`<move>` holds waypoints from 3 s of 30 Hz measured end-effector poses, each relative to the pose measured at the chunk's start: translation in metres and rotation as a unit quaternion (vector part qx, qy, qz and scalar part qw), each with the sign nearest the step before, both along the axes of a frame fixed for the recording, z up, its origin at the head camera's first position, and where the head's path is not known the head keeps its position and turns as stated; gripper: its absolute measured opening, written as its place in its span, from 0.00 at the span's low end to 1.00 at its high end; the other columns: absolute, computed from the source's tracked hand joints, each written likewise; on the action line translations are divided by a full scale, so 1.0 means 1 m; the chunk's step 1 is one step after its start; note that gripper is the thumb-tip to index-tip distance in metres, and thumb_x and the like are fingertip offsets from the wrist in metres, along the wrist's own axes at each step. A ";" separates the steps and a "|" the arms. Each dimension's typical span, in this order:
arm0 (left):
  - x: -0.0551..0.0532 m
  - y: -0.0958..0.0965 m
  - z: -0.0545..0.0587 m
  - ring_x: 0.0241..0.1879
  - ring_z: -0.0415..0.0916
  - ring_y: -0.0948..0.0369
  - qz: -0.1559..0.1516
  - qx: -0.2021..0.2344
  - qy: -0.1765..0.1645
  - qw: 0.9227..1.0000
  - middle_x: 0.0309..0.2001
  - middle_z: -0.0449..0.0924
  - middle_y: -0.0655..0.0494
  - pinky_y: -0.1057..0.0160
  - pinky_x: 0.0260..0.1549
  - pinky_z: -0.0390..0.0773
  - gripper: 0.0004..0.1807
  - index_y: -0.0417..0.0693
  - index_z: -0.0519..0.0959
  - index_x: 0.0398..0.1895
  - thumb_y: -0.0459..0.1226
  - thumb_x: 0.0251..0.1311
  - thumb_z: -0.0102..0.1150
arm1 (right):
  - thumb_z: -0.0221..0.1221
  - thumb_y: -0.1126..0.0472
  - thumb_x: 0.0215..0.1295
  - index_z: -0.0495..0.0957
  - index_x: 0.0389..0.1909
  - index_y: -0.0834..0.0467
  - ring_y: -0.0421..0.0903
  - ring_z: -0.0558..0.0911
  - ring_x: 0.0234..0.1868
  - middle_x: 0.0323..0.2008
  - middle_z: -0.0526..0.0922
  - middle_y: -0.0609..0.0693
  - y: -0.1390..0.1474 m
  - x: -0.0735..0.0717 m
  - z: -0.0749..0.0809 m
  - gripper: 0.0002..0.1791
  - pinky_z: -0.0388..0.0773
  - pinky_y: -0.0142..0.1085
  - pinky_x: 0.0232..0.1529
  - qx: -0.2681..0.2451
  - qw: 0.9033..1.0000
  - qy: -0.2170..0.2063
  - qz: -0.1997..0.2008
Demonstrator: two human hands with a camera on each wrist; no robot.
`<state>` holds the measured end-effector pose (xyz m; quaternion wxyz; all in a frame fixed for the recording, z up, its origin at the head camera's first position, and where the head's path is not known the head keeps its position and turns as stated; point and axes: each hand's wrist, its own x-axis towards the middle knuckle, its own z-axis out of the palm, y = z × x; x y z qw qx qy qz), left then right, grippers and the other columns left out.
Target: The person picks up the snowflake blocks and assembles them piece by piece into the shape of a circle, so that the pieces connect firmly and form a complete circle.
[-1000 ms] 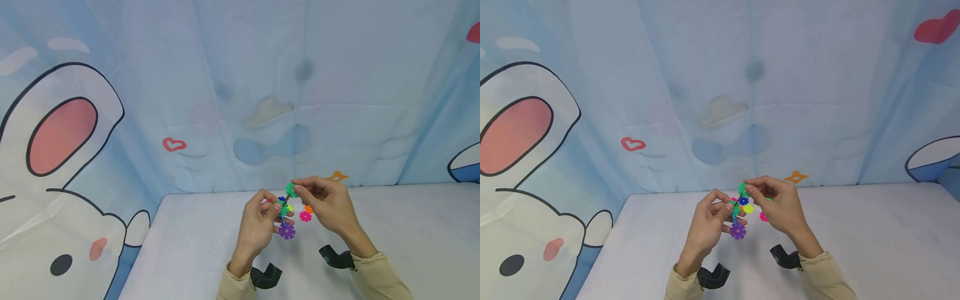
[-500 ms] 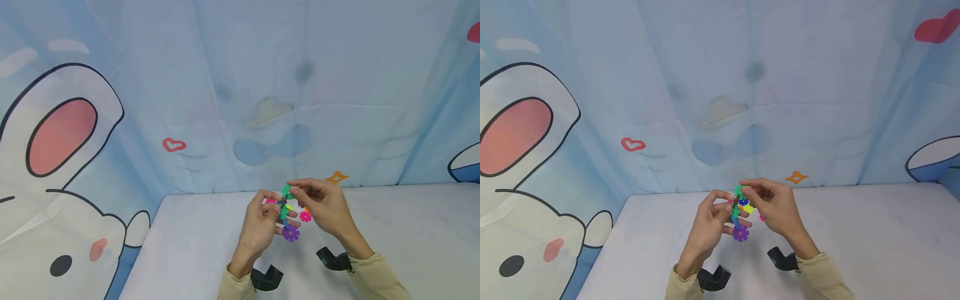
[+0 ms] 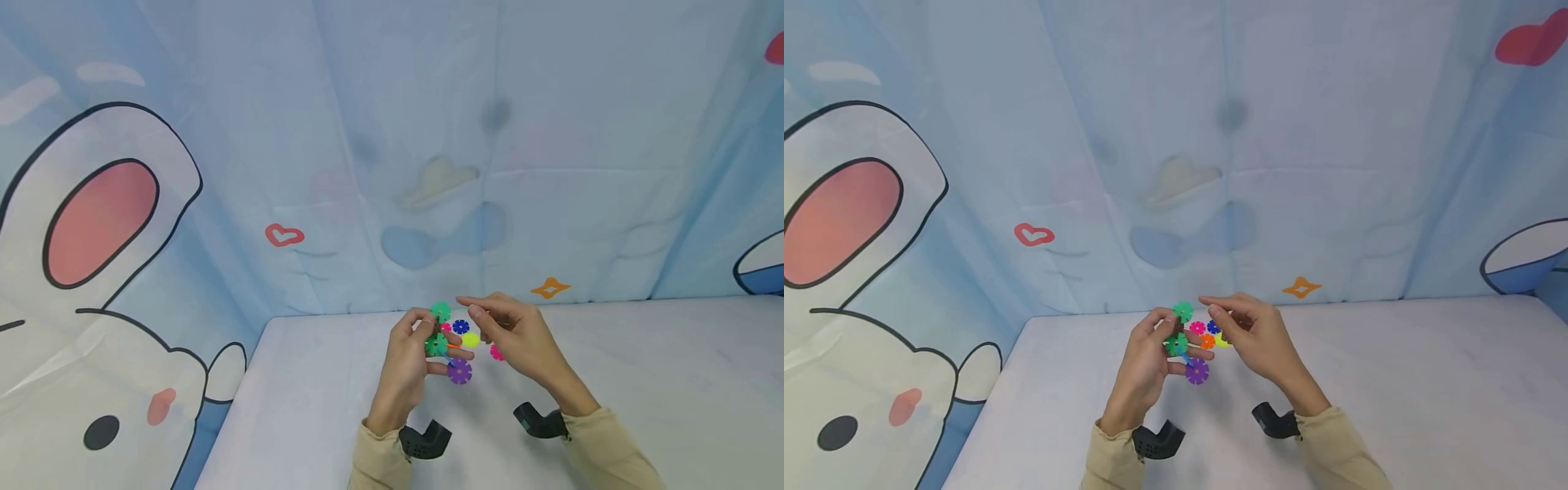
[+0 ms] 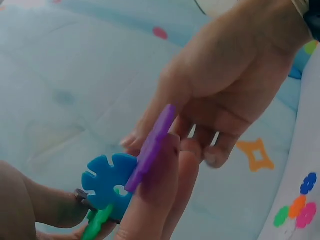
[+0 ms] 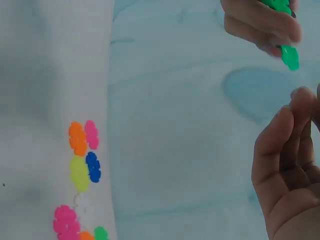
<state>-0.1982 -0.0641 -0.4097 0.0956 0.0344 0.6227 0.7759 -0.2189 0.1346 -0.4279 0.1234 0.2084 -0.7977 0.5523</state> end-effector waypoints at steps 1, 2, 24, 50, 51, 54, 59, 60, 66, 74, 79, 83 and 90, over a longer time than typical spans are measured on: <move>-0.002 -0.002 -0.001 0.33 0.92 0.52 0.010 0.000 0.000 1.000 0.36 0.87 0.50 0.67 0.21 0.84 0.16 0.38 0.73 0.53 0.44 0.84 0.45 | 0.60 0.60 0.79 0.86 0.61 0.53 0.47 0.79 0.27 0.32 0.79 0.52 0.000 -0.002 -0.003 0.15 0.75 0.33 0.21 0.006 1.000 -0.003 -0.009; -0.004 -0.003 -0.003 0.31 0.92 0.53 0.021 0.001 0.000 1.000 0.36 0.87 0.49 0.66 0.21 0.85 0.15 0.38 0.72 0.51 0.43 0.84 0.45 | 0.61 0.59 0.79 0.86 0.61 0.54 0.47 0.80 0.27 0.34 0.81 0.53 0.001 -0.004 -0.006 0.15 0.76 0.33 0.21 0.014 1.000 -0.008 -0.020; -0.011 -0.008 -0.008 0.31 0.91 0.52 0.036 0.029 0.006 0.999 0.35 0.84 0.48 0.61 0.22 0.88 0.11 0.44 0.69 0.44 0.39 0.85 0.38 | 0.73 0.62 0.65 0.87 0.60 0.48 0.59 0.81 0.55 0.35 0.88 0.50 -0.024 -0.016 -0.070 0.22 0.88 0.50 0.48 0.351 0.936 0.019 0.017; 0.000 0.003 -0.004 0.30 0.92 0.52 0.000 0.001 0.027 1.000 0.34 0.87 0.49 0.62 0.22 0.87 0.13 0.44 0.71 0.45 0.42 0.86 0.40 | 0.71 0.71 0.64 0.87 0.34 0.55 0.42 0.75 0.33 0.29 0.80 0.44 -0.005 -0.025 -0.065 0.07 0.80 0.36 0.37 0.294 0.953 -0.072 0.009; 0.000 0.003 -0.004 0.30 0.92 0.52 0.000 0.001 0.028 1.000 0.34 0.87 0.49 0.62 0.22 0.87 0.13 0.44 0.72 0.45 0.42 0.86 0.40 | 0.70 0.71 0.65 0.88 0.35 0.55 0.41 0.76 0.32 0.29 0.81 0.44 -0.002 -0.026 -0.062 0.07 0.80 0.35 0.37 0.284 0.957 -0.053 0.007; -0.001 0.004 -0.004 0.30 0.92 0.52 -0.005 -0.001 0.030 1.000 0.34 0.86 0.49 0.64 0.21 0.86 0.14 0.43 0.71 0.46 0.44 0.86 0.41 | 0.68 0.71 0.67 0.89 0.41 0.59 0.43 0.80 0.33 0.32 0.85 0.46 0.005 -0.028 -0.049 0.06 0.82 0.32 0.36 0.227 0.974 -0.002 -0.007; 0.000 0.005 -0.003 0.30 0.92 0.51 -0.014 -0.010 0.036 0.999 0.34 0.87 0.48 0.64 0.22 0.87 0.15 0.41 0.72 0.49 0.45 0.86 0.42 | 0.67 0.69 0.71 0.84 0.50 0.63 0.42 0.89 0.35 0.38 0.88 0.54 0.010 -0.020 -0.022 0.10 0.86 0.26 0.41 0.064 0.997 0.010 -0.030; 0.001 0.005 -0.003 0.31 0.92 0.49 -0.015 -0.012 0.039 0.999 0.35 0.87 0.47 0.64 0.22 0.87 0.15 0.41 0.72 0.49 0.45 0.86 0.42 | 0.67 0.68 0.71 0.83 0.50 0.63 0.40 0.90 0.37 0.39 0.88 0.55 0.010 -0.017 -0.016 0.10 0.86 0.25 0.42 0.034 0.999 0.007 -0.031; 0.004 0.008 0.000 0.33 0.91 0.41 -0.028 -0.026 0.053 0.998 0.36 0.88 0.39 0.64 0.22 0.86 0.17 0.37 0.72 0.49 0.45 0.86 0.44 | 0.64 0.69 0.73 0.81 0.47 0.66 0.32 0.88 0.40 0.41 0.87 0.59 0.006 -0.005 0.004 0.06 0.85 0.23 0.45 -0.039 0.999 0.013 -0.017; 0.007 0.010 0.003 0.32 0.91 0.41 -0.045 -0.037 0.056 0.997 0.36 0.88 0.37 0.65 0.19 0.84 0.18 0.37 0.72 0.48 0.46 0.85 0.46 | 0.65 0.70 0.72 0.82 0.43 0.60 0.32 0.87 0.40 0.37 0.87 0.52 0.004 -0.001 0.007 0.04 0.82 0.21 0.46 0.002 0.998 0.060 -0.031; 0.008 0.011 0.004 0.33 0.91 0.39 -0.054 -0.043 0.061 0.996 0.36 0.87 0.35 0.64 0.19 0.84 0.16 0.37 0.73 0.48 0.44 0.85 0.45 | 0.69 0.73 0.65 0.84 0.40 0.57 0.34 0.87 0.39 0.34 0.88 0.46 0.004 0.000 0.011 0.09 0.80 0.18 0.47 0.037 0.990 0.125 -0.050; 0.010 0.012 0.005 0.34 0.90 0.36 -0.061 -0.048 0.061 0.995 0.36 0.87 0.32 0.64 0.18 0.84 0.14 0.41 0.73 0.47 0.43 0.85 0.45 | 0.73 0.77 0.56 0.84 0.37 0.57 0.34 0.87 0.36 0.32 0.87 0.42 0.005 0.000 0.015 0.14 0.79 0.17 0.44 0.059 0.978 0.187 -0.067; 0.011 0.014 0.005 0.35 0.90 0.35 -0.061 -0.042 0.055 0.996 0.36 0.86 0.30 0.65 0.18 0.84 0.13 0.42 0.75 0.49 0.43 0.85 0.45 | 0.76 0.80 0.47 0.84 0.33 0.60 0.37 0.85 0.31 0.30 0.87 0.44 0.003 0.001 0.016 0.17 0.77 0.17 0.38 0.067 0.964 0.243 -0.079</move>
